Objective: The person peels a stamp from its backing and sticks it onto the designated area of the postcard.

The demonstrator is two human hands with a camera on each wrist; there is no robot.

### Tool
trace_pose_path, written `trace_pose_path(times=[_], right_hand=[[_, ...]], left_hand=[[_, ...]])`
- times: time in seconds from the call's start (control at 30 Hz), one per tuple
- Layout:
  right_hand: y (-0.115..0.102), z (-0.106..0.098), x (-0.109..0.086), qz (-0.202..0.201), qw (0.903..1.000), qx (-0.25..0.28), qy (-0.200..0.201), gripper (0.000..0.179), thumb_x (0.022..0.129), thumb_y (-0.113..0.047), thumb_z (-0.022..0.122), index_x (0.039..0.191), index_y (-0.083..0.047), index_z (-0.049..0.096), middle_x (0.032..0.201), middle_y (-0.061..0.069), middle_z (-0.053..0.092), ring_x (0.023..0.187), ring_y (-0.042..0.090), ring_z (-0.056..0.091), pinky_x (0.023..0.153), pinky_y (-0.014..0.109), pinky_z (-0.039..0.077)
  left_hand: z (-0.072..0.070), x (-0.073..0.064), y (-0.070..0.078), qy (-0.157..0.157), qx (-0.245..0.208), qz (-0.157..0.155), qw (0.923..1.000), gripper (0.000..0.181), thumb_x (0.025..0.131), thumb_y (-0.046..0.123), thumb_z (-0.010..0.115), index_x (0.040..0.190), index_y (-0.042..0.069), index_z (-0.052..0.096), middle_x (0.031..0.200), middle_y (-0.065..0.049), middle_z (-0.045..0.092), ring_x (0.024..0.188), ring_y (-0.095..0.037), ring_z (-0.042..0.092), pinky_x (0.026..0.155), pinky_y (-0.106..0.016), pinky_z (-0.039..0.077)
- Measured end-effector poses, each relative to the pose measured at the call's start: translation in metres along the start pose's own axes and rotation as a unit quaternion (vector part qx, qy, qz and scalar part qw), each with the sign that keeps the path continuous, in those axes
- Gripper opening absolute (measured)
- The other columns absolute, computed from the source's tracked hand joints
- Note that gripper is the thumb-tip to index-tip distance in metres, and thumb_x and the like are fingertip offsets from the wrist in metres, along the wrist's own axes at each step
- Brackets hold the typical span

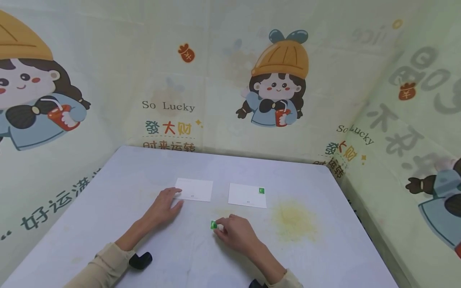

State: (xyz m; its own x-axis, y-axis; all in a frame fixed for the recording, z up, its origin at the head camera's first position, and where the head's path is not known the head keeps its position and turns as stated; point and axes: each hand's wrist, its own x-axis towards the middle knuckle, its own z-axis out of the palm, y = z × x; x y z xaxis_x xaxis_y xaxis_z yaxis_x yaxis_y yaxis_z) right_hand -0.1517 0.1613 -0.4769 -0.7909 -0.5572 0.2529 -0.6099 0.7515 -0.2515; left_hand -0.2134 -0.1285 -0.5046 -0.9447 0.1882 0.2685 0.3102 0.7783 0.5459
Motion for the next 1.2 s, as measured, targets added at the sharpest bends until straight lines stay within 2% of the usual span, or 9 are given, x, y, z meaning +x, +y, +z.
trace_pose_path(times=[0.13, 0.33, 0.67, 0.93, 1.2], right_hand=[[-0.0004, -0.0003, 0.0011, -0.012, 0.9997, -0.019, -0.013, 0.018, 0.090, -0.019, 0.077, 0.107, -0.015, 0.078, 0.062, -0.014, 0.051, 0.062, -0.001, 0.040, 0.054, 0.016, 0.034], [-0.0003, -0.0003, 0.0036, -0.028, 0.9987, -0.037, -0.021, 0.017, 0.089, -0.018, 0.077, 0.106, -0.015, 0.078, 0.059, -0.014, 0.048, 0.059, -0.001, 0.037, 0.052, 0.017, 0.031], [-0.0009, -0.0007, 0.0067, -0.048, 0.9972, -0.049, -0.031, 0.011, 0.089, -0.012, 0.075, 0.100, -0.014, 0.078, 0.073, -0.007, 0.068, 0.061, 0.002, 0.046, 0.052, 0.019, 0.036], [0.0018, 0.0032, 0.0076, -0.059, 0.9961, -0.062, -0.023, 0.009, 0.089, -0.010, 0.074, 0.096, -0.015, 0.078, 0.074, -0.007, 0.068, 0.059, 0.002, 0.046, 0.050, 0.019, 0.033], [0.0024, 0.0045, 0.0097, -0.059, 0.9956, -0.065, -0.034, 0.008, 0.090, -0.011, 0.073, 0.095, -0.014, 0.078, 0.076, -0.006, 0.069, 0.059, 0.004, 0.048, 0.051, 0.020, 0.035]], left_hand=[[-0.0018, 0.0015, -0.0009, -0.011, 0.002, -0.017, 0.9998, 0.048, 0.098, 0.019, 0.067, 0.135, -0.008, 0.056, 0.138, -0.030, 0.055, 0.132, -0.045, 0.050, 0.110, -0.057, 0.041], [-0.0045, 0.0026, -0.0003, -0.014, -0.002, -0.026, 0.9996, 0.048, 0.097, 0.019, 0.067, 0.135, -0.009, 0.056, 0.138, -0.030, 0.054, 0.132, -0.046, 0.050, 0.110, -0.058, 0.041], [-0.0033, 0.0040, -0.0018, -0.008, 0.003, -0.027, 0.9996, 0.045, 0.096, 0.016, 0.068, 0.132, -0.009, 0.058, 0.136, -0.031, 0.055, 0.131, -0.046, 0.050, 0.109, -0.058, 0.041], [-0.0033, 0.0034, -0.0028, -0.004, 0.005, -0.024, 0.9997, 0.045, 0.096, 0.016, 0.069, 0.132, -0.008, 0.059, 0.136, -0.030, 0.056, 0.129, -0.046, 0.051, 0.108, -0.058, 0.042], [-0.0027, 0.0035, -0.0039, -0.001, 0.003, -0.020, 0.9998, 0.045, 0.096, 0.017, 0.069, 0.132, -0.008, 0.059, 0.135, -0.029, 0.056, 0.129, -0.045, 0.051, 0.108, -0.058, 0.042]])
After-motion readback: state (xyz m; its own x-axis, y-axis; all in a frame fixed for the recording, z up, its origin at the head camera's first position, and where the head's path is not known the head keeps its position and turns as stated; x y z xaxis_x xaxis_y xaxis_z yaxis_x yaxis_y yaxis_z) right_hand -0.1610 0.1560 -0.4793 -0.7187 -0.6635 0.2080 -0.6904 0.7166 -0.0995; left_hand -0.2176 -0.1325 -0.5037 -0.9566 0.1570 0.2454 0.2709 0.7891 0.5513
